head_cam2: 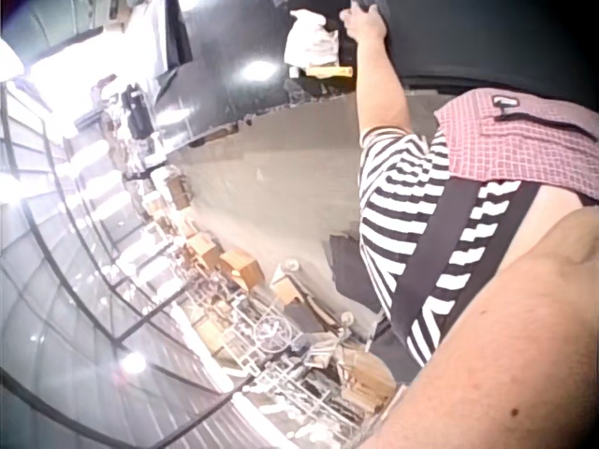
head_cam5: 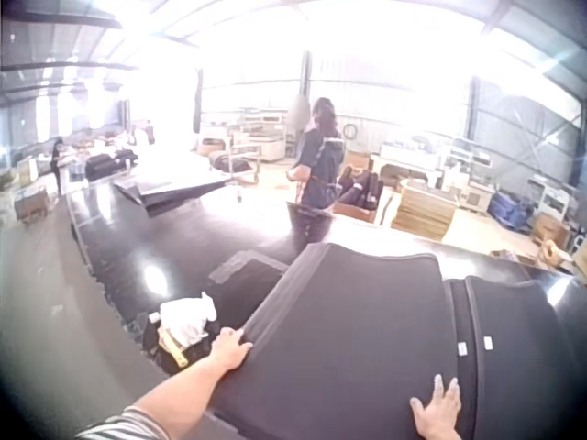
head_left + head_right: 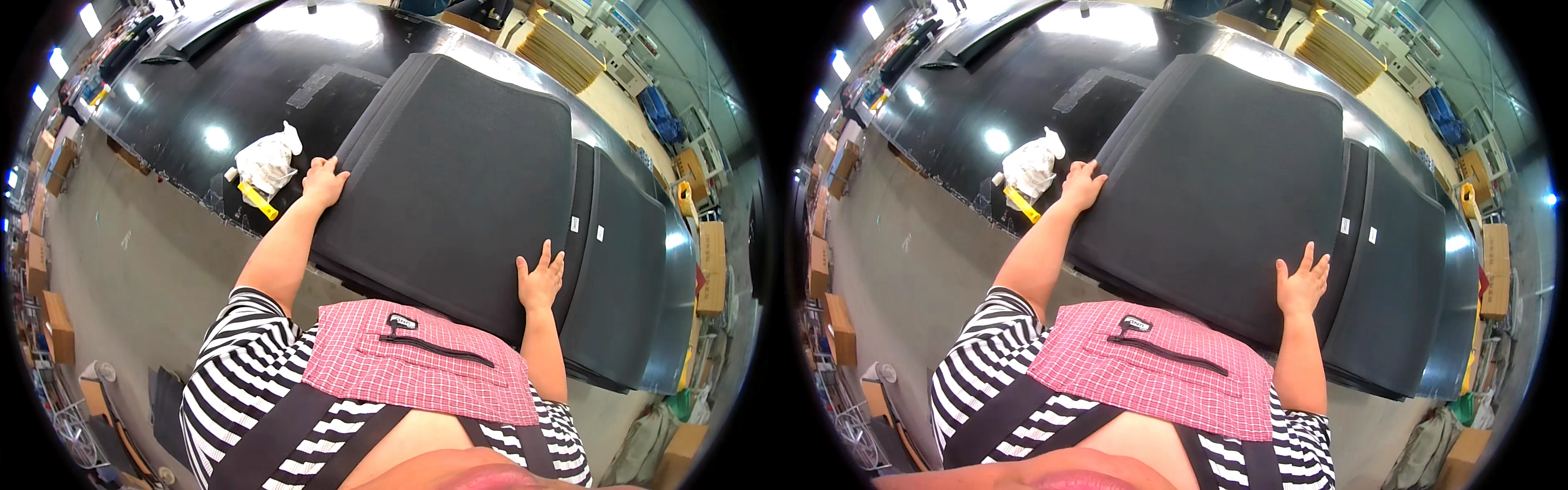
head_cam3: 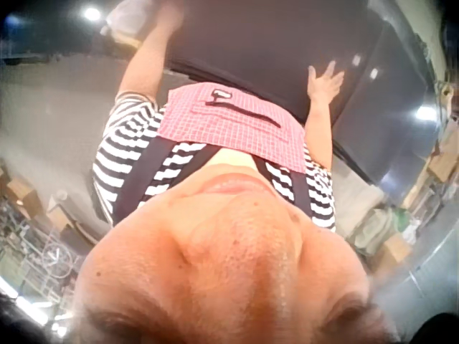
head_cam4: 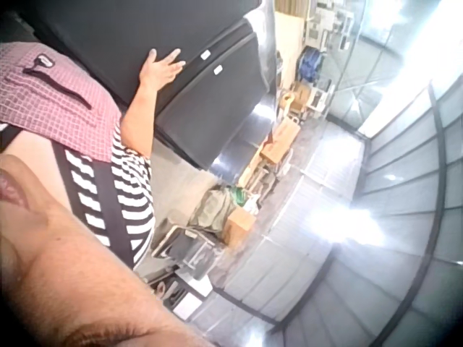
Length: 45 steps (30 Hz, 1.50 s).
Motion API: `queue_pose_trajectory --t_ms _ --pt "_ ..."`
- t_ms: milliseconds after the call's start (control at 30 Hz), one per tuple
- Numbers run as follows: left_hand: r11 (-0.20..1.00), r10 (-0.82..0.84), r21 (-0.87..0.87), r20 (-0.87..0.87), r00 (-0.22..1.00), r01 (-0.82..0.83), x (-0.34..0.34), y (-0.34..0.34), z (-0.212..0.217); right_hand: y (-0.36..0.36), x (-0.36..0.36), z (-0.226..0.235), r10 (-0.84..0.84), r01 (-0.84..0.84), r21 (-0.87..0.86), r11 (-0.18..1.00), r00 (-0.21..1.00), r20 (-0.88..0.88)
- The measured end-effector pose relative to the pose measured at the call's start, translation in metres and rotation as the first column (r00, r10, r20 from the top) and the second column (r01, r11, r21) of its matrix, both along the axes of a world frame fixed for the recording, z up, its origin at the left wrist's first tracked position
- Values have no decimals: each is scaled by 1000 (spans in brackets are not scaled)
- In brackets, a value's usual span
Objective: The person assembles car floor mats by applying glue from a white bottle to the edges of a black mat and pressing down small white rectangular pieces. They use a yellow roller tool to smooth the pieces onto the mat surface. The person handles multiple mats, stacking them on a metal table in a workshop environment.
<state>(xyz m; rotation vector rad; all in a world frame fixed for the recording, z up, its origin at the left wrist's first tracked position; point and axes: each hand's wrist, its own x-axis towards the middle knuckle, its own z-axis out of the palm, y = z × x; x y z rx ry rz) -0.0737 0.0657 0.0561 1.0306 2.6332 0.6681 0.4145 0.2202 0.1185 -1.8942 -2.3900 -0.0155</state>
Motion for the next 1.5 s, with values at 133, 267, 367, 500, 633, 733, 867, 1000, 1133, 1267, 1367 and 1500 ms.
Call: queue_pose_trajectory --t_ms 133,267,367,500,633,733,867,1000,1133,1267,1367,1500 --pt "999 18 40 -106 994 -13 2 13 -6 0 7 1 5 -5 -6 1000 999 -38" --pt "995 -36 97 181 983 19 -5 26 24 3 3 -4 12 -11 19 1000 996 -85" --pt "975 -144 222 688 711 -17 -1 31 64 3 12 -6 19 -19 1 1000 989 -146" --pt "904 -398 411 700 593 121 41 51 101 25 63 -18 118 -102 70 992 945 -306" --pt "855 -442 468 436 784 221 117 70 114 57 132 -8 -10 -177 -171 969 665 -747" --pt "895 -379 416 519 766 161 121 69 87 72 152 -11 -129 -194 -259 946 509 -851" --pt "968 -239 195 502 831 160 103 64 54 67 134 -8 -116 -138 -245 960 601 -791" --pt "980 -174 172 490 854 101 108 64 43 56 121 1 -171 -96 -283 954 600 -782" --pt "995 -101 47 278 955 91 124 67 51 55 125 1 -217 -113 -333 936 560 -800" --pt "995 -53 -77 127 990 63 117 68 51 55 118 14 -352 -111 -450 886 471 -809" --pt "997 -64 -39 163 984 72 112 74 57 65 129 1 -383 -128 -465 876 400 -833" --pt "996 -89 54 270 959 77 86 83 42 70 109 17 -454 -69 -546 835 473 -755"
